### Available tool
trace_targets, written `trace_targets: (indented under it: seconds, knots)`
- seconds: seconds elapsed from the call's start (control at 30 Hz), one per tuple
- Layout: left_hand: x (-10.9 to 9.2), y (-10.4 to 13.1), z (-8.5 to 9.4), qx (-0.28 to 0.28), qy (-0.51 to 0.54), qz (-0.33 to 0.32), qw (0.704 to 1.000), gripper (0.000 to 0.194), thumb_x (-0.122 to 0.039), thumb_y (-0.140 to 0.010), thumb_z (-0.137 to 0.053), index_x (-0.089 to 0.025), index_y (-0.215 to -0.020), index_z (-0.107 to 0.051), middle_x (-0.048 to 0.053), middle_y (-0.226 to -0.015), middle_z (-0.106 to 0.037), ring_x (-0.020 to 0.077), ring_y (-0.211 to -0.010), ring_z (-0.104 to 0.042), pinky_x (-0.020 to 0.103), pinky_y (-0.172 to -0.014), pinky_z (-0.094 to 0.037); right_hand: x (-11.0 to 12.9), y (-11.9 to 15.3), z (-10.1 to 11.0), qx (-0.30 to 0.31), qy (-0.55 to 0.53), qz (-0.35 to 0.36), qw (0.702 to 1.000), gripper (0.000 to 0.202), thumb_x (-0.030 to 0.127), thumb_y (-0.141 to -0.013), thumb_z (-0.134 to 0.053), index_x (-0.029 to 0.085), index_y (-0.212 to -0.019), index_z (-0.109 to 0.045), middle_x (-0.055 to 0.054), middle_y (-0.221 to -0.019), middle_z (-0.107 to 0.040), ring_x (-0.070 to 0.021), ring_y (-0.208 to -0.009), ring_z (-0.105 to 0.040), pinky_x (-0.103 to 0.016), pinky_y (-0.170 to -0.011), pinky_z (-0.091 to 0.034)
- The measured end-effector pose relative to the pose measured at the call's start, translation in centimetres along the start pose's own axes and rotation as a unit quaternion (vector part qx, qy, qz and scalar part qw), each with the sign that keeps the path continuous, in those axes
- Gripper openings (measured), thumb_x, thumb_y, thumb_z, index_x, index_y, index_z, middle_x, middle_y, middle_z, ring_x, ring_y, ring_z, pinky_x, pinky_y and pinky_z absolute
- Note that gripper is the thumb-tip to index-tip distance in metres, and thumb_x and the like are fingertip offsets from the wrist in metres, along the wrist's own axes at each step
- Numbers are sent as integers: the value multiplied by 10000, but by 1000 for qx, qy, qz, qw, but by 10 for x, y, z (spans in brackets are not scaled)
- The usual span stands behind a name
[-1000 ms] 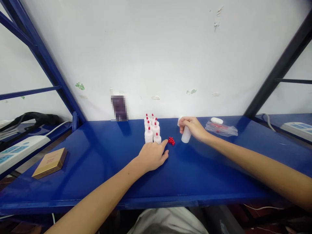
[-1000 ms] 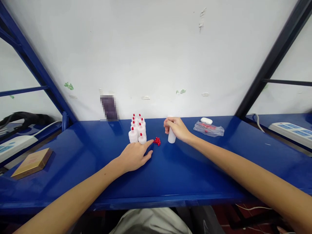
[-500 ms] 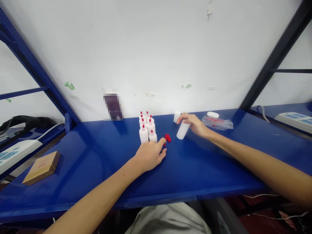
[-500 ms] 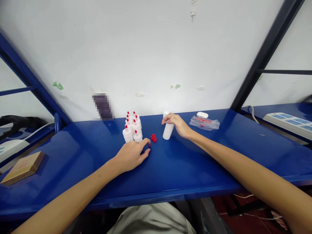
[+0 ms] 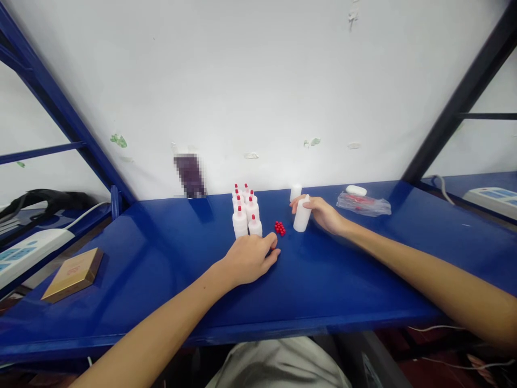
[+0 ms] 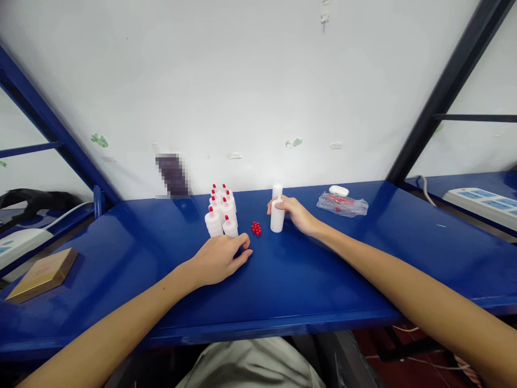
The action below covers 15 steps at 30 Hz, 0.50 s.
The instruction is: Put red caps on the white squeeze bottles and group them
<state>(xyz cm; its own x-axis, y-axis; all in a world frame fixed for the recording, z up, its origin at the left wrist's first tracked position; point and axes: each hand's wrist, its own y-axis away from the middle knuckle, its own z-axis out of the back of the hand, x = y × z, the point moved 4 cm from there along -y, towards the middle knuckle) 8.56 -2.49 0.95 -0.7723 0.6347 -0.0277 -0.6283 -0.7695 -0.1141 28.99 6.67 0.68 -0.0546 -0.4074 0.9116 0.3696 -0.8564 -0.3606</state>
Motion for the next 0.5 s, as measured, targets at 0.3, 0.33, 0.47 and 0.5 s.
trace_targets:
  seconds: [0.3,0.33,0.47,0.5]
  knots:
    - [-1,0,-1,-10,1,-35,999,259,-403,-1009,-391,-208,-906,-526,-2,-686,-618,185,-609,-597,269,-525,-296,5,11,-2,-11,-7,24,1000,277,368,-793,-520,169,-704,-691,-74,-839,-626,-217,-771,-555,-325,-726,-424]
    - [-2,0,-1,-16,12,-39,999,250,-402,-1008,-398,-209,-919,-529,-6,-680,-612,178,-602,-589,265,-528,-299,6,11,-5,-4,-24,22,999,278,372,-779,-520,167,-691,-686,-82,-856,-634,-222,-787,-560,-329,-737,-429]
    - [-5,3,5,-70,101,-62,991,207,-381,-1001,-437,-204,-957,-535,-44,-624,-554,126,-542,-522,237,-540,-325,17,18,-24,80,-94,-16,992,266,372,-752,-514,160,-672,-654,-88,-754,-651,-234,-762,-589,-347,-751,-438]
    - [-6,4,7,-94,128,-67,985,198,-372,-1002,-440,-202,-965,-537,-56,-602,-527,111,-519,-491,230,-537,-328,21,21,-30,105,-95,-23,990,252,368,-745,-523,160,-669,-643,-79,-711,-644,-230,-736,-591,-344,-736,-439]
